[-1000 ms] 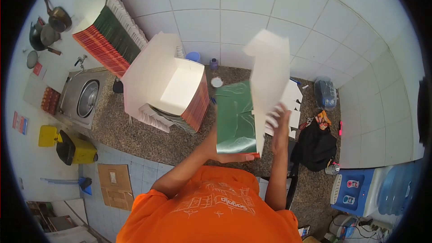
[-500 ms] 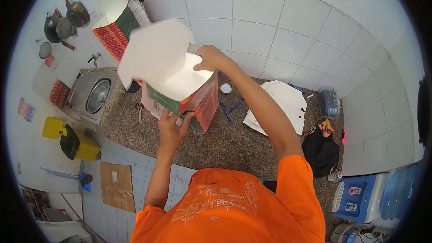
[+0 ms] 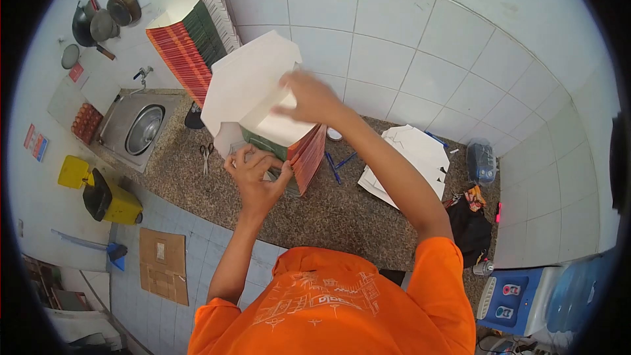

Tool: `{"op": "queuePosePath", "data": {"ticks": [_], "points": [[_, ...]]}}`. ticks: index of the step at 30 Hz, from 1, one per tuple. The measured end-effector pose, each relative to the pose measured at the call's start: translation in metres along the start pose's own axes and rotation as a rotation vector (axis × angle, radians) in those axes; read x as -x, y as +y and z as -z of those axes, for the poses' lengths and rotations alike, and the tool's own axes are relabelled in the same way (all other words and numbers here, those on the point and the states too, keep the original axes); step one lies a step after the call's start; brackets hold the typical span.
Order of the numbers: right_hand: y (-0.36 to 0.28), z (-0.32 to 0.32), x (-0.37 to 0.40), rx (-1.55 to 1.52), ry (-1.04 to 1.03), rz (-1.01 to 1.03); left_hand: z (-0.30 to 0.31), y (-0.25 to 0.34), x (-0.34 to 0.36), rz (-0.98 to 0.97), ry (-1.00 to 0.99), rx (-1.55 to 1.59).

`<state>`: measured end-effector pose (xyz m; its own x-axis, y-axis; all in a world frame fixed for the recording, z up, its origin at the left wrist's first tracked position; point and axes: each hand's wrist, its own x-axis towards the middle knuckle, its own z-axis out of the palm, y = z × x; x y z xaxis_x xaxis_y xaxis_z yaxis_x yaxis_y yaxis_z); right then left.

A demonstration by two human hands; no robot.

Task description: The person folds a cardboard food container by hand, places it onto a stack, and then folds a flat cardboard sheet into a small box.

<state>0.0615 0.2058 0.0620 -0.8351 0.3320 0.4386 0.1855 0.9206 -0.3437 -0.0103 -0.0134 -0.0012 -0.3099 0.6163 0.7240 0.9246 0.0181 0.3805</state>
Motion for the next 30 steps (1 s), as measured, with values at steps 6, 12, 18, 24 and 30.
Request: {"op": "queuePosePath", "data": {"ticks": [6, 12, 18, 24, 30], "points": [[-0.044, 0.010, 0.046, -0.173, -0.571, -0.094, 0.015, -0.008, -0.007, 0.075, 0.041, -0.134], [-0.082, -0.038, 0.027, 0.067, -0.129, 0.042, -0.011, -0.033, 0.011, 0.277, -0.070, 0.102], [-0.091, -0.053, 0.047, 0.017, -0.141, 0.027, -0.024, -0.045, 0.021, 0.332, 0.041, 0.219], [-0.030, -0.040, 0.015, -0.008, 0.153, -0.071, -0.036, -0.008, 0.035, 0.142, 0.159, 0.140], [0.062, -0.020, -0.028, -0.116, -0.135, -0.410, -0.038, -0.006, 0.025, -0.110, -0.048, -0.052]]}}
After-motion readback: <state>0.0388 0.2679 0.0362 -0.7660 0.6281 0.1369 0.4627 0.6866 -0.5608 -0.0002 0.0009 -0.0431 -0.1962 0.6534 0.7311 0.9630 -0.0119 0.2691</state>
